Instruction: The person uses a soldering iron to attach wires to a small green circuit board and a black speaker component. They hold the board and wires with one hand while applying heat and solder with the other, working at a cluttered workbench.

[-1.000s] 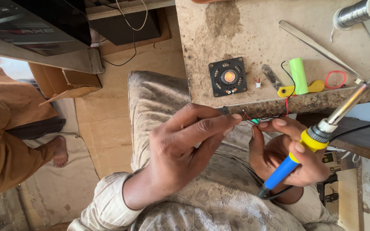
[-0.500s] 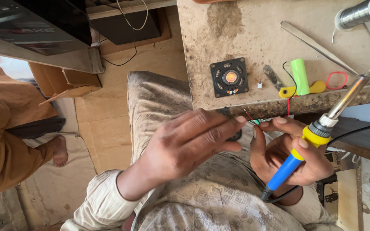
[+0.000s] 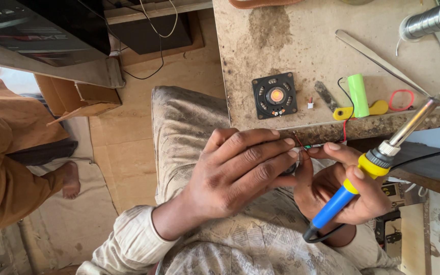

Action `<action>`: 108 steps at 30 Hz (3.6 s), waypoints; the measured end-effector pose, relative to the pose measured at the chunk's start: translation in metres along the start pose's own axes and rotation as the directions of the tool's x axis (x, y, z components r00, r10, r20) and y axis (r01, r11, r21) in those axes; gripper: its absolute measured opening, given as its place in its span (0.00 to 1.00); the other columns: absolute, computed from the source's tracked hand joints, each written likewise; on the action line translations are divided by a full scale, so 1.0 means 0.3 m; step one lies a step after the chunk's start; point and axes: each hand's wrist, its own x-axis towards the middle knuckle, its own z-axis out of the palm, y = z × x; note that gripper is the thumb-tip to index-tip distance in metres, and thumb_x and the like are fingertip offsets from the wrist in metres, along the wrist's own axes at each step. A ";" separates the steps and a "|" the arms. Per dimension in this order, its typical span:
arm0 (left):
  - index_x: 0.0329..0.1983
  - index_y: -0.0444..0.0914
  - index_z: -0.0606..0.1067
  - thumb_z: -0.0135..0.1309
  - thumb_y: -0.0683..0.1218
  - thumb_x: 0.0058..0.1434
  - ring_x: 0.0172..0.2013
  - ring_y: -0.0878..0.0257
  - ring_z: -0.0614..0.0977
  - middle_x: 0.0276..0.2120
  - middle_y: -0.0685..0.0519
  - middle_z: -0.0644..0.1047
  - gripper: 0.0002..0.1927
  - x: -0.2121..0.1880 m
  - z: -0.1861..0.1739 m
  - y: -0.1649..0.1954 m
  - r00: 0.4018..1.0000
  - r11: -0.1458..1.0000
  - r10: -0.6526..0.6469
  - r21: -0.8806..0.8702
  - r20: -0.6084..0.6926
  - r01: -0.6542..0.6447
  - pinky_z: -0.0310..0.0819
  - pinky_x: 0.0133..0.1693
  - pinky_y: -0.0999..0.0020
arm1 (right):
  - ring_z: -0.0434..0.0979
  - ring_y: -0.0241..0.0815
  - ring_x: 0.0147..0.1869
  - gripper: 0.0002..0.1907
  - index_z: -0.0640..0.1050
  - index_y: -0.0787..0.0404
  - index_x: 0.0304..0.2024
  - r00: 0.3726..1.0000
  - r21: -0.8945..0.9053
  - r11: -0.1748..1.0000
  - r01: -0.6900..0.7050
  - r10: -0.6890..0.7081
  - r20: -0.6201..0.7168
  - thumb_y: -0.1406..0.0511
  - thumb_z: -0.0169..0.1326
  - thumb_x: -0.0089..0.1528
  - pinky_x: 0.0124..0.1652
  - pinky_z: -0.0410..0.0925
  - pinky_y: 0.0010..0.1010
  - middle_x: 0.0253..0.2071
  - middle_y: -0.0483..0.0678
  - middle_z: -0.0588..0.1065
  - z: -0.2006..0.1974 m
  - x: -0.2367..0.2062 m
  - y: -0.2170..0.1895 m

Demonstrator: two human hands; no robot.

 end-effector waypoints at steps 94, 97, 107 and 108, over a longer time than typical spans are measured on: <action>0.45 0.37 0.81 0.70 0.45 0.66 0.41 0.62 0.85 0.42 0.55 0.82 0.11 -0.070 0.064 0.106 0.979 0.929 -0.151 -0.358 -0.140 0.092 0.78 0.44 0.66 | 0.56 0.72 0.77 0.30 0.57 0.59 0.75 0.447 0.461 -0.283 -0.841 0.115 0.887 0.57 0.41 0.72 0.71 0.54 0.67 0.76 0.65 0.53 -0.493 -0.009 0.117; 0.49 0.36 0.80 0.67 0.47 0.66 0.42 0.62 0.85 0.46 0.51 0.83 0.14 -0.081 0.103 0.145 0.930 0.796 -0.366 -0.521 -0.008 0.309 0.79 0.45 0.71 | 0.54 0.67 0.80 0.30 0.57 0.55 0.76 0.372 0.384 -0.192 -0.903 0.097 0.923 0.57 0.43 0.73 0.73 0.56 0.66 0.77 0.64 0.53 -0.467 0.008 0.068; 0.46 0.36 0.82 0.61 0.43 0.70 0.46 0.61 0.87 0.47 0.51 0.85 0.06 -0.060 0.159 0.171 0.810 0.474 -0.569 -0.748 0.142 0.465 0.81 0.53 0.66 | 0.72 0.51 0.59 0.33 0.58 0.60 0.74 0.369 0.398 -0.402 -0.825 0.152 0.917 0.58 0.50 0.69 0.55 0.68 0.39 0.66 0.67 0.66 -0.443 -0.067 0.052; 0.46 0.36 0.82 0.60 0.42 0.70 0.46 0.61 0.87 0.47 0.51 0.84 0.06 -0.064 0.157 0.168 0.830 0.531 -0.546 -0.717 0.118 0.451 0.81 0.53 0.67 | 0.69 0.52 0.64 0.31 0.59 0.59 0.73 0.417 0.455 -0.377 -0.807 0.183 0.890 0.59 0.50 0.69 0.57 0.66 0.42 0.70 0.64 0.63 -0.423 -0.046 0.037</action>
